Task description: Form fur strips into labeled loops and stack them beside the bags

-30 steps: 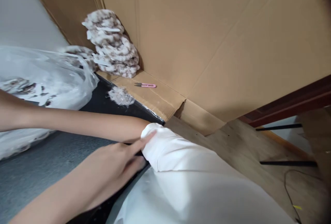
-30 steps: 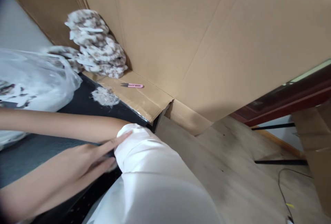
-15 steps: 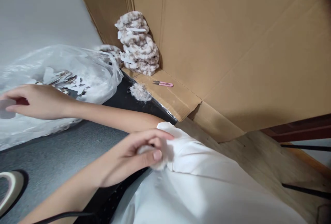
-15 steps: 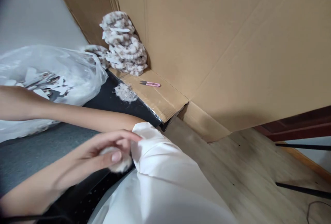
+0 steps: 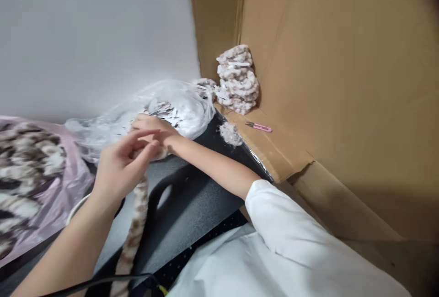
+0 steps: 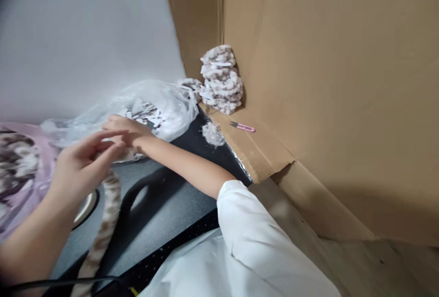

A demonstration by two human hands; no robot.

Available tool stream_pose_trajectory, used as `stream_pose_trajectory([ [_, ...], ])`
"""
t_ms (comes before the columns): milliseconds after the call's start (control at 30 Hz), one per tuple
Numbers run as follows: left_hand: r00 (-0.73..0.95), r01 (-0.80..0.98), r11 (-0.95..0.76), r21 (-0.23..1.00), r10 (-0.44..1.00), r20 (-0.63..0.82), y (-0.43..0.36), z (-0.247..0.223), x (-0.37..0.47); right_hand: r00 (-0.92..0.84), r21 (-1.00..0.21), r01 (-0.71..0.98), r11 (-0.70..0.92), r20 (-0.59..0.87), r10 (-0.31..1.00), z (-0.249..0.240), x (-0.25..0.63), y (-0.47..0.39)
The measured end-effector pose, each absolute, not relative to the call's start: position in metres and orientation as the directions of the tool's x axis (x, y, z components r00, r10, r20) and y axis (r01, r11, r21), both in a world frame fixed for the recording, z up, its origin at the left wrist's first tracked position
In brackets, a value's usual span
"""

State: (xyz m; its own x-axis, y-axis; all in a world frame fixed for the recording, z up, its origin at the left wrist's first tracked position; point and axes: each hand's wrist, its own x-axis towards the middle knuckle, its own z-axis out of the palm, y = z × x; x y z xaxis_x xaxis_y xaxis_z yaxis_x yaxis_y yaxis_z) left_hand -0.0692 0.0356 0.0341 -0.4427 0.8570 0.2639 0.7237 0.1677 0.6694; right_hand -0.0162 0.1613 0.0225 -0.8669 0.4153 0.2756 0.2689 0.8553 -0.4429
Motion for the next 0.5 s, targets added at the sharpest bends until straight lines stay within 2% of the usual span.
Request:
stream_pose_trajectory([
  [67,-0.535,0.694,0.074,0.716,0.719,0.444,0.038,0.030,-0.079,-0.819,-0.436,0.296,0.850,0.343,0.460,0.028,-0.010,0.160],
  [133,-0.535,0.716,0.066,0.695,0.692,0.485,0.044,0.026,-0.087,-0.782,-0.438,0.294,0.850,0.402,0.477,0.034,-0.005,0.158],
  [200,-0.451,0.695,0.053,0.717,0.809,0.377,0.051,0.023,-0.091,-0.785,-0.440,0.260,0.859,0.422,0.454,0.040,0.003,0.157],
  [267,-0.373,0.703,0.059,0.709,0.879,0.297,0.061,0.022,-0.091,-0.755,-0.431,0.366,0.824,0.380,0.534,0.043,0.012,0.160],
  [400,-0.252,0.725,0.050,0.687,0.948,0.196,0.082,0.022,-0.093,-0.824,-0.442,0.264,0.857,0.358,0.439,0.050,0.027,0.173],
  [433,-0.229,0.723,0.044,0.689,0.957,0.179,0.085,0.022,-0.094,-0.825,-0.422,0.248,0.872,0.381,0.419,0.053,0.030,0.172],
  [500,-0.178,0.712,0.013,0.702,0.971,0.162,0.086,0.020,-0.093,-0.764,-0.280,0.273,0.920,0.518,0.384,0.064,0.037,0.155],
])
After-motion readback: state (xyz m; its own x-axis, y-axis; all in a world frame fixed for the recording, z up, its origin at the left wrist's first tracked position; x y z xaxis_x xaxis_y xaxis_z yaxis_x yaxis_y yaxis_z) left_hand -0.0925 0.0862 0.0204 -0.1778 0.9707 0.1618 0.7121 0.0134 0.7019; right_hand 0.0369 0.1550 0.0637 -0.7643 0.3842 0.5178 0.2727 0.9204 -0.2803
